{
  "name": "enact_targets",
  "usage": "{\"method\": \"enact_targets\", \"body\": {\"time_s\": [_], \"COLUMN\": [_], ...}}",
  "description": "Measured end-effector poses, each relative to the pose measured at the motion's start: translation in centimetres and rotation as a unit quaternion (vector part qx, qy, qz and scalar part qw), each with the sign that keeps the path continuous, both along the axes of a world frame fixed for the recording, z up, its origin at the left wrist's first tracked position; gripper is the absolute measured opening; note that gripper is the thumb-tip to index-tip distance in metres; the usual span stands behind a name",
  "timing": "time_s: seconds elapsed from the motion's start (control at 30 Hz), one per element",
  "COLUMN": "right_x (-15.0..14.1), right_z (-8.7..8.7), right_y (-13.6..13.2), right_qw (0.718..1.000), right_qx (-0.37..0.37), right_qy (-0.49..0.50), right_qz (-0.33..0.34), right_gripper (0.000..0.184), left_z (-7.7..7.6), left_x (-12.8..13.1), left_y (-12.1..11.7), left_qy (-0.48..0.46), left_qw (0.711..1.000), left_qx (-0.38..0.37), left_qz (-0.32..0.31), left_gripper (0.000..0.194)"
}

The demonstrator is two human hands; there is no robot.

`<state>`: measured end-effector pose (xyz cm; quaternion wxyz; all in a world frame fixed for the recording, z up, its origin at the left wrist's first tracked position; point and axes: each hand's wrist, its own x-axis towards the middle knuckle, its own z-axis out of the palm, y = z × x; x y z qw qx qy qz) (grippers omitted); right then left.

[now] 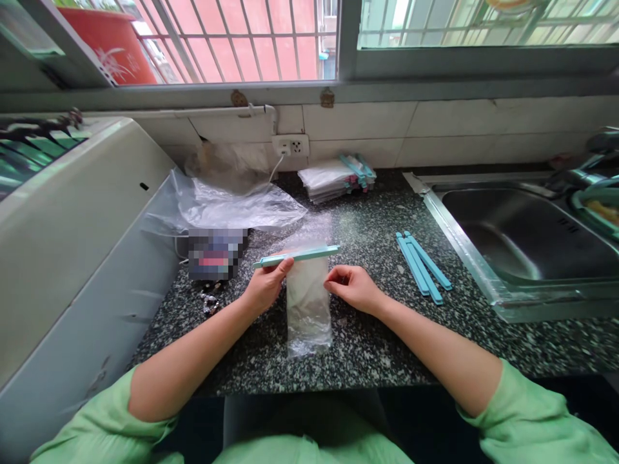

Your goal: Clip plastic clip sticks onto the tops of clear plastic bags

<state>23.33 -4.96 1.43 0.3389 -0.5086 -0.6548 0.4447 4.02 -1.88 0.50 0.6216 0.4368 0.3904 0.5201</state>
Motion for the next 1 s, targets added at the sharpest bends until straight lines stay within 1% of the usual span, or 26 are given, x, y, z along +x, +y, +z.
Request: {"method": "enact_targets", "body": {"time_s": [0.03,0.1,0.17,0.2,0.23,0.3,0.37,0.43,0.47,0.53,0.6,0.63,0.7,0.77,0.8,0.83,0.9,0.97,1.0], "right_x": [0.0,0.3,0.6,0.7,0.8,0.9,0.9,0.8,0.8,0.9,1.2,1.4,1.9,2.5,2.8,3.1,3.7,4.4,4.8], "right_z": [-0.2,-0.7,-1.1,-1.3,-1.4,-1.6,-1.7,-1.9,-1.9,-1.9,-2.0,-2.0,-2.0,-1.9,-1.9,-1.8,-1.8,-1.8,-1.9], "right_y": [0.1,0.3,0.7,0.8,1.0,1.1,1.2,1.5,1.8,2.7,4.3,5.3,7.5,9.9,11.0,12.1,14.1,15.8,16.6], "right_qw": [1.000,0.995,0.980,0.971,0.960,0.932,0.893,0.856,0.840,0.818,0.805,0.801,0.795,0.790,0.786,0.782,0.774,0.769,0.767], "right_qx": [0.021,0.083,0.161,0.200,0.239,0.314,0.384,0.435,0.450,0.463,0.463,0.459,0.443,0.415,0.400,0.385,0.363,0.352,0.350], "right_qy": [-0.002,0.001,-0.013,-0.035,-0.067,-0.147,-0.218,-0.273,-0.296,-0.333,-0.359,-0.368,-0.385,-0.396,-0.401,-0.402,-0.399,-0.388,-0.380], "right_qz": [-0.011,-0.060,-0.113,-0.126,-0.126,-0.105,-0.082,-0.067,-0.063,-0.067,-0.092,-0.110,-0.153,-0.215,-0.249,-0.281,-0.330,-0.366,-0.380], "right_gripper": [0.020,0.019,0.023,0.027,0.029,0.026,0.019,0.016,0.017,0.019,0.021,0.022,0.024,0.026,0.027,0.028,0.029,0.030,0.031], "left_z": [0.0,-0.1,-0.1,-0.1,-0.1,-0.2,-0.4,-0.6,-0.6,-0.4,0.0,0.2,0.6,0.7,0.6,0.5,0.0,-0.6,-0.8], "left_x": [0.0,-0.1,-0.2,-0.1,-0.1,0.1,0.3,0.5,0.6,0.8,1.2,1.4,2.2,3.2,3.8,4.4,5.5,6.4,6.7], "left_y": [0.0,0.1,0.3,0.3,0.4,0.5,0.6,0.7,0.9,1.4,2.2,2.8,4.4,6.2,7.1,8.0,9.7,11.2,11.9], "left_qy": [0.007,0.026,0.051,0.064,0.073,0.074,0.069,0.079,0.093,0.133,0.179,0.199,0.211,0.192,0.181,0.176,0.186,0.206,0.213], "left_qw": [1.000,0.999,0.997,0.996,0.996,0.996,0.997,0.997,0.995,0.991,0.982,0.977,0.971,0.973,0.977,0.981,0.981,0.966,0.957], "left_qx": [0.006,0.022,0.044,0.054,0.059,0.050,0.023,0.003,0.006,0.032,0.049,0.043,0.005,-0.027,-0.033,-0.025,0.024,0.084,0.107], "left_qz": [0.005,0.020,0.024,0.017,0.007,-0.002,0.011,0.023,0.022,0.007,-0.035,-0.063,-0.111,-0.127,-0.110,-0.074,0.037,0.133,0.165], "left_gripper": [0.036,0.035,0.035,0.034,0.034,0.035,0.037,0.037,0.035,0.030,0.022,0.018,0.013,0.012,0.011,0.010,0.009,0.010,0.010]}}
